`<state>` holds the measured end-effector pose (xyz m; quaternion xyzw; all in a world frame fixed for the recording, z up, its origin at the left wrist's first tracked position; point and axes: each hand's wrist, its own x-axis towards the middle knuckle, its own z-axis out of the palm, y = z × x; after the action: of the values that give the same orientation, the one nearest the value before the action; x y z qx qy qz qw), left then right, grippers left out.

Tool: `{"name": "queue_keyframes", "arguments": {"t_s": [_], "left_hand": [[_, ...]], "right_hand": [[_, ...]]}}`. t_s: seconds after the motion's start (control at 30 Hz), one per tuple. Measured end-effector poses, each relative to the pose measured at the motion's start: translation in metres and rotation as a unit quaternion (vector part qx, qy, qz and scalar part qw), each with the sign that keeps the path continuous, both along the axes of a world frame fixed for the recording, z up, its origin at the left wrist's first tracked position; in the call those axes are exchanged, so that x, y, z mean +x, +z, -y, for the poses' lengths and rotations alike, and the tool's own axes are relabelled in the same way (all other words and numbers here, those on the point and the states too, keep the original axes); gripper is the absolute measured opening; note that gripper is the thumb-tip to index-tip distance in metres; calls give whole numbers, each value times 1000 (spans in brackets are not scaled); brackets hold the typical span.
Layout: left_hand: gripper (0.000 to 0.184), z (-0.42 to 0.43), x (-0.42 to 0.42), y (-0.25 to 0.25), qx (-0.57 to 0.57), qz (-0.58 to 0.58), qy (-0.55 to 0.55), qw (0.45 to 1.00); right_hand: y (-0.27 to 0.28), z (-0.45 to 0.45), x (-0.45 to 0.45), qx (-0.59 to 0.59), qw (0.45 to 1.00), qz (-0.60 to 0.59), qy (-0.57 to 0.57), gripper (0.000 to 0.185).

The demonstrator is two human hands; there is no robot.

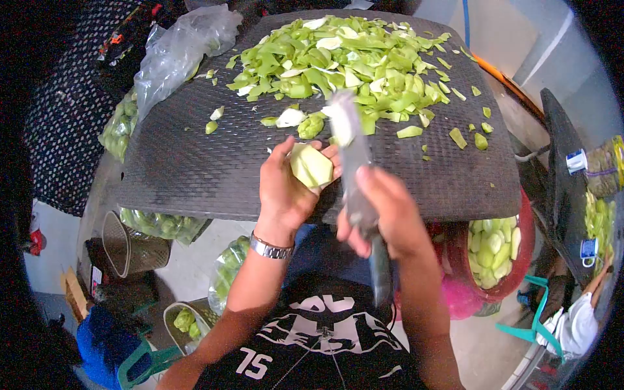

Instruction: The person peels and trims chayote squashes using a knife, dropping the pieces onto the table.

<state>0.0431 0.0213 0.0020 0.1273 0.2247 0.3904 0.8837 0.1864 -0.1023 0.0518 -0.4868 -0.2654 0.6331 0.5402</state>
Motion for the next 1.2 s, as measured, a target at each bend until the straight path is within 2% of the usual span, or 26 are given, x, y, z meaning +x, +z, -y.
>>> {"name": "queue_keyframes", "arguments": {"t_s": [0.03,0.07,0.13,0.23,0.3,0.33,0.37,0.4,0.43,0.47,0.53,0.57,0.6,0.67,0.7,0.77,0.8,0.87,0.93,1.0,1.07,1.1,1.13,1.17,1.2], "left_hand": [[39,0,-5,0,-14,37,1,999],[38,2,-10,2,1,29,2,1000],[38,5,-15,5,31,15,2,999],[40,9,-26,8,91,0,-39,995],[33,11,-27,11,122,-41,-47,991],[30,12,-31,12,140,-35,-102,984],[28,15,-39,11,154,-31,-159,975],[25,19,-43,10,170,-27,-217,961],[23,28,-40,7,191,-70,-294,934],[28,39,-39,8,271,-124,-387,872],[28,60,-18,-7,387,-179,-553,716],[25,73,-3,-12,453,-215,-587,636],[20,85,12,-27,502,-225,-596,585],[16,109,56,-71,493,-260,-619,553],[17,122,83,-92,520,-286,-625,507],[14,173,149,-177,718,-244,-495,424],[16,210,188,-225,713,-115,-334,605],[20,225,211,-225,650,-8,-199,734],[24,201,164,-127,616,-84,-307,721],[33,167,122,-109,631,-184,-382,650],[41,132,61,-116,614,-192,-368,671],[43,108,22,-96,554,-236,-455,656],[45,87,-17,-97,496,-236,-521,654],[44,79,-64,-96,416,-244,-497,721],[40,68,-108,-98,346,-257,-508,746]], "right_hand": [[10,-10,6,37,995,85,-37,38],[17,-22,12,73,980,169,-74,39],[20,-51,25,141,901,368,-181,39],[32,-77,67,-43,830,554,-38,36],[38,-73,69,-21,816,564,-121,34],[38,-68,70,-13,807,569,-159,33],[35,-58,75,39,842,514,-157,33],[33,-48,75,31,856,494,-148,33],[32,-38,75,27,868,474,-142,33],[29,-27,74,19,881,452,-135,33],[20,-7,76,21,904,411,-117,31],[19,4,72,18,913,392,-112,31],[19,15,67,16,921,373,-108,30],[29,32,54,7,925,362,-115,28],[33,39,50,13,927,356,-117,27],[44,46,43,21,929,353,-112,28],[45,50,42,24,923,368,-109,29],[49,51,46,39,907,406,-105,30],[48,57,46,18,908,400,-123,30],[44,53,51,14,913,387,-128,29],[27,51,58,5,923,362,-129,28],[16,48,61,2,936,330,-123,28],[4,44,66,-1,942,315,-116,29],[-8,37,72,-3,948,299,-109,30],[-20,31,76,-6,954,281,-102,30]]}}
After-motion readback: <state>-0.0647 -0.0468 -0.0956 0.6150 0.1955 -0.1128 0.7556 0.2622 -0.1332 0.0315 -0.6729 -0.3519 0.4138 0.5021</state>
